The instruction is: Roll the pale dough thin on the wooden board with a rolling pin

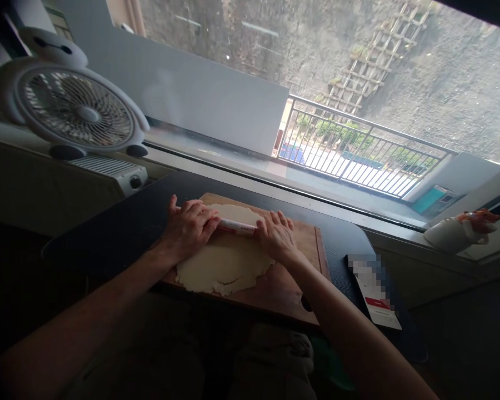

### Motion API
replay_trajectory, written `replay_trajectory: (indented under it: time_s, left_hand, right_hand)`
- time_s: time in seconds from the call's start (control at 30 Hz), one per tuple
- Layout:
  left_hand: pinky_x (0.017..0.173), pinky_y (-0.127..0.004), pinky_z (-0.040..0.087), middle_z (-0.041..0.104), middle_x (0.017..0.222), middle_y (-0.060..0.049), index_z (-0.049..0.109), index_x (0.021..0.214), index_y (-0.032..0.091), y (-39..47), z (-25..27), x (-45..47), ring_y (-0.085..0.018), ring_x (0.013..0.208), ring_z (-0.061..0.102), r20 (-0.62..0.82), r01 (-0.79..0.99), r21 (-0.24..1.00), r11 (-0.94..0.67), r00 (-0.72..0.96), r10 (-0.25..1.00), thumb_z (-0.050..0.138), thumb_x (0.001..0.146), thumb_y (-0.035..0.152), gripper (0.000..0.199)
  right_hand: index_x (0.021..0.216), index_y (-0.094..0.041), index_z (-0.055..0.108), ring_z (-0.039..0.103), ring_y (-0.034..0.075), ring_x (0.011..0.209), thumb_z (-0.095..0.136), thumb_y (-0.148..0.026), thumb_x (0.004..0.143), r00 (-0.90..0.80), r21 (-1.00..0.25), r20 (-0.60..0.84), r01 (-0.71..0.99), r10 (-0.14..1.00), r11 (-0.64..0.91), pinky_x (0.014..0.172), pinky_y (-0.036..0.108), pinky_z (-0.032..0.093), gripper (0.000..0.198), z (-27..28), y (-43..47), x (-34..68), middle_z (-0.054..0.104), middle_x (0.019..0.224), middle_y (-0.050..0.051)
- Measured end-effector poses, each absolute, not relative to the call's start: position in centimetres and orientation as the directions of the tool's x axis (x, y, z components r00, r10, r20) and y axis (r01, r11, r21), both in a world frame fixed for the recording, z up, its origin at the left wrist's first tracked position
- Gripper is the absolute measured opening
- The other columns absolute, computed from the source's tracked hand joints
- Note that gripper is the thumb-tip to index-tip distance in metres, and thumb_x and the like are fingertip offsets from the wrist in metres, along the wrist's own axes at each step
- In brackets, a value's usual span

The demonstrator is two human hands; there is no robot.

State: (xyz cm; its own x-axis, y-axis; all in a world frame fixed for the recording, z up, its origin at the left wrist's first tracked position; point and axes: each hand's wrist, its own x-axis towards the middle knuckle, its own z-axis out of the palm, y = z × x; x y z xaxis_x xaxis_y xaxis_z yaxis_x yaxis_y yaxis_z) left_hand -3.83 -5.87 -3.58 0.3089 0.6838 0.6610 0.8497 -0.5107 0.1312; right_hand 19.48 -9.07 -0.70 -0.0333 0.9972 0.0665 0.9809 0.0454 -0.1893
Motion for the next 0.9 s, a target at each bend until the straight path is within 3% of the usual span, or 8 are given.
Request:
replay_trajectory:
  time_s: [0.1, 0.2, 0.33, 0.43, 0.53, 0.67, 0.77, 0.9]
  left_hand:
    - [0.108, -0.061, 0.006, 0.064, 0.102, -0.008, 0.063, 0.108, 0.023, -5.8, -3.5, -3.9, -0.028, 0.111, 0.048, 0.675, 0.867, 0.124, -0.483, 0.283, 0.681, 0.041, 0.09, 0.039, 0.033]
    - [0.109, -0.06, 0.01, 0.064, 0.1, -0.008, 0.064, 0.106, 0.023, -6.0, -3.4, -4.0, -0.027, 0.107, 0.05, 0.683, 0.886, 0.126, -0.446, 0.249, 0.686, 0.042, 0.09, 0.038, 0.031]
    - [0.108, -0.061, 0.01, 0.064, 0.097, -0.007, 0.065, 0.097, 0.024, -6.2, -3.3, -4.0, -0.027, 0.104, 0.051, 0.679, 0.89, 0.13, -0.438, 0.242, 0.693, 0.042, 0.09, 0.039, 0.029]
    - [0.108, -0.063, 0.006, 0.064, 0.097, -0.007, 0.067, 0.09, 0.024, -6.2, -3.4, -4.0, -0.028, 0.106, 0.05, 0.677, 0.876, 0.12, -0.467, 0.272, 0.684, 0.041, 0.09, 0.038, 0.029]
    - [0.108, -0.062, 0.006, 0.064, 0.097, -0.008, 0.066, 0.093, 0.023, -6.0, -3.5, -4.0, -0.028, 0.106, 0.05, 0.675, 0.881, 0.115, -0.46, 0.271, 0.686, 0.041, 0.09, 0.039, 0.03]
    - [0.107, -0.062, 0.01, 0.065, 0.095, -0.008, 0.066, 0.098, 0.022, -5.9, -3.4, -4.1, -0.028, 0.103, 0.051, 0.68, 0.901, 0.125, -0.416, 0.228, 0.697, 0.043, 0.089, 0.038, 0.03]
    - [0.107, -0.062, 0.012, 0.064, 0.095, -0.009, 0.066, 0.1, 0.021, -6.0, -3.2, -4.1, -0.029, 0.101, 0.051, 0.681, 0.905, 0.136, -0.402, 0.21, 0.702, 0.042, 0.089, 0.038, 0.031]
    - [0.107, -0.061, 0.009, 0.063, 0.091, -0.008, 0.067, 0.093, 0.022, -6.4, -3.2, -4.1, -0.027, 0.096, 0.052, 0.67, 0.895, 0.148, -0.421, 0.223, 0.709, 0.042, 0.089, 0.039, 0.031]
  right_hand:
    - [0.138, -0.021, 0.038, 0.022, 0.029, 0.137, 0.008, -0.047, 0.096, 0.061, -0.205, 0.062, 0.978, 0.996, -0.047, 0.106, 0.051, 0.023, 0.058, 0.4, -3.8, 19.6, 0.031, 0.148, 0.01]
    - [0.14, -0.02, 0.036, 0.023, 0.029, 0.137, 0.008, -0.045, 0.096, 0.043, -0.204, 0.064, 0.979, 0.997, -0.029, 0.105, 0.05, 0.026, 0.058, 0.8, -3.2, 19.5, 0.03, 0.149, 0.011]
    - [0.14, -0.021, 0.037, 0.016, 0.023, 0.14, 0.014, -0.049, 0.096, -0.119, -0.166, 0.081, 0.977, 0.99, 0.131, 0.111, 0.044, 0.019, 0.057, -0.9, -9.8, 19.6, 0.033, 0.148, 0.006]
    - [0.145, -0.015, 0.027, 0.01, 0.02, 0.141, 0.017, -0.05, 0.096, -0.195, -0.158, 0.113, 0.964, 0.974, 0.212, 0.113, 0.04, 0.014, 0.061, -1.9, -12.8, 19.8, 0.024, 0.152, 0.006]
    - [0.144, -0.014, 0.029, 0.006, 0.022, 0.142, 0.012, -0.049, 0.096, -0.019, -0.186, 0.099, 0.982, 0.995, 0.037, 0.113, 0.043, 0.01, 0.062, -1.3, -9.6, 19.7, 0.023, 0.152, 0.007]
    - [0.144, -0.009, 0.026, 0.018, 0.03, 0.139, 0.007, -0.05, 0.095, 0.13, -0.245, 0.02, 0.962, 0.991, -0.121, 0.108, 0.05, 0.021, 0.067, 0.7, -2.2, 19.4, 0.022, 0.151, 0.017]
    - [0.143, -0.012, 0.03, 0.017, 0.029, 0.139, 0.007, -0.048, 0.095, 0.072, -0.243, 0.026, 0.968, 0.997, -0.064, 0.109, 0.049, 0.022, 0.064, 1.1, -2.1, 19.2, 0.024, 0.151, 0.014]
    - [0.143, -0.017, 0.033, 0.008, 0.021, 0.142, 0.017, -0.047, 0.096, -0.134, -0.203, 0.054, 0.969, 0.989, 0.143, 0.113, 0.042, 0.016, 0.058, -0.8, -10.8, 19.5, 0.028, 0.151, 0.006]
